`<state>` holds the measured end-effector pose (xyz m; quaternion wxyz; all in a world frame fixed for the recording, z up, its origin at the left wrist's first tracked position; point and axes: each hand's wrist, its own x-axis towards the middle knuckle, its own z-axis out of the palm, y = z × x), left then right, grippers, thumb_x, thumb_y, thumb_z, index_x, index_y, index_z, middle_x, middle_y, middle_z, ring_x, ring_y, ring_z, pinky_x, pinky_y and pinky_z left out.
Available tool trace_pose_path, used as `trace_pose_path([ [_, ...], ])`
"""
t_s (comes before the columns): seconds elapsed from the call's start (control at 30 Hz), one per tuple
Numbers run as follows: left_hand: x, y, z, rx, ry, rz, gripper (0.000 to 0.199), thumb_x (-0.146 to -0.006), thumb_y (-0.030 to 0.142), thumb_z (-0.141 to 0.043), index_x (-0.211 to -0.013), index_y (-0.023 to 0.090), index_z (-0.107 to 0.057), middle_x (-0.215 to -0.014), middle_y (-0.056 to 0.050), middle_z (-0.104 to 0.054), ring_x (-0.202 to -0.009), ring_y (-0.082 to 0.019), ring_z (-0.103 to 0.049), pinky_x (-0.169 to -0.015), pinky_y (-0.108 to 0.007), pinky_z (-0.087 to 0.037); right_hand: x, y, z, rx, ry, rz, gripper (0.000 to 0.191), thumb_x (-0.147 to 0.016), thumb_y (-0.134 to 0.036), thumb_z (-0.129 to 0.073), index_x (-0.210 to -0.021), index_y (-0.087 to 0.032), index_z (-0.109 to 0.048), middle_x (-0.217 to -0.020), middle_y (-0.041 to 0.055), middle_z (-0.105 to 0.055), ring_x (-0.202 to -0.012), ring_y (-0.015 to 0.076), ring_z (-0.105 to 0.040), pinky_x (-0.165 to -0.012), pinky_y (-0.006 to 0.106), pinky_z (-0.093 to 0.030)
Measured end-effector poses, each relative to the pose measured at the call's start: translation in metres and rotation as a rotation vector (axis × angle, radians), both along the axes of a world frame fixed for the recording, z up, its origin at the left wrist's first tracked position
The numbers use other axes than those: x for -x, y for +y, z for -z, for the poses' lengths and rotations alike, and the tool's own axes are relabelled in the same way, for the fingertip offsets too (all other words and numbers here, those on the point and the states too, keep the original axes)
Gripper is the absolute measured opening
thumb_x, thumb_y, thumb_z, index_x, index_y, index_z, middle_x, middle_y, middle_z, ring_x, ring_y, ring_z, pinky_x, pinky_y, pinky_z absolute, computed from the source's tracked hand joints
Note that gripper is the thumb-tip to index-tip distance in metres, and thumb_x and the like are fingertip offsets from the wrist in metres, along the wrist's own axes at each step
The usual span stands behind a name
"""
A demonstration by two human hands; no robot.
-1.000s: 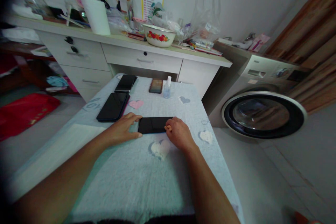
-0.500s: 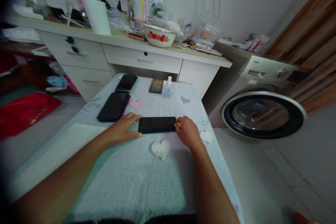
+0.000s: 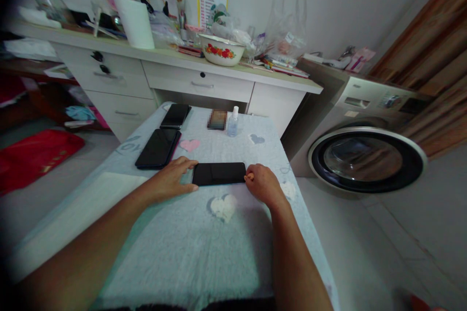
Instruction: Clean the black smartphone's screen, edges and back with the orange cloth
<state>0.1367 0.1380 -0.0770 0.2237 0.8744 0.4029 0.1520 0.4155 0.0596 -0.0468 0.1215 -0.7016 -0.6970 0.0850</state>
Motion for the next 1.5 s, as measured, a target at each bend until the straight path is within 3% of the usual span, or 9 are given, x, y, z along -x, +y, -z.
trace_pose_path([
  [0.3, -0.001, 0.0, -0.002, -0.006, 0.022, 0.004, 0.062, -0.072, 0.042, -0.063, -0.125, 0.014, -0.05, -0.111, -0.011, -0.054, -0.108, -0.027, -0.052, -0.093, -0.038, -0.042, -0.002, -0.002, -0.003, 0.023, 0.035, -0.006, 0.009, -0.075, -0.017, -0.055, -0.074, -0.018, -0.064, -0.075, 0.0027, -0.065, -0.069, 0.0139, -0.055, -0.061, 0.023, -0.032],
  [1.0, 0.0, 0.001, 0.002, -0.03, 0.017, 0.006, 0.061, -0.071, 0.043, -0.063, -0.124, 0.015, -0.051, -0.11, -0.011, -0.055, -0.107, -0.028, -0.053, -0.093, -0.037, -0.042, 0.002, 0.018, 0.023, -0.124, -0.009, 0.101, 0.012, -0.085, -0.024, -0.055, -0.086, -0.02, -0.066, -0.088, 0.0046, -0.062, -0.083, 0.0152, -0.055, -0.074, 0.025, -0.036],
  [1.27, 0.0, 0.0, 0.0, -0.014, 0.017, -0.012, 0.064, -0.07, 0.044, -0.064, -0.125, 0.015, -0.051, -0.111, -0.011, -0.054, -0.105, -0.027, -0.054, -0.093, -0.036, -0.042, 0.008, 0.023, 0.022, -0.141, -0.029, 0.125, 0.014, -0.087, -0.025, -0.053, -0.089, -0.02, -0.066, -0.09, 0.0051, -0.061, -0.085, 0.0159, -0.056, -0.076, 0.025, -0.037],
  [1.5, 0.0, -0.001, -0.001, -0.006, 0.0, -0.01, 0.063, -0.07, 0.044, -0.062, -0.125, 0.016, -0.051, -0.11, -0.011, -0.055, -0.105, -0.028, -0.054, -0.09, -0.037, -0.043, 0.01, 0.031, 0.011, -0.044, -0.131, 0.096, 0.018, -0.088, -0.025, -0.052, -0.092, -0.019, -0.068, -0.095, 0.0078, -0.062, -0.087, 0.0167, -0.057, -0.076, 0.025, -0.037],
])
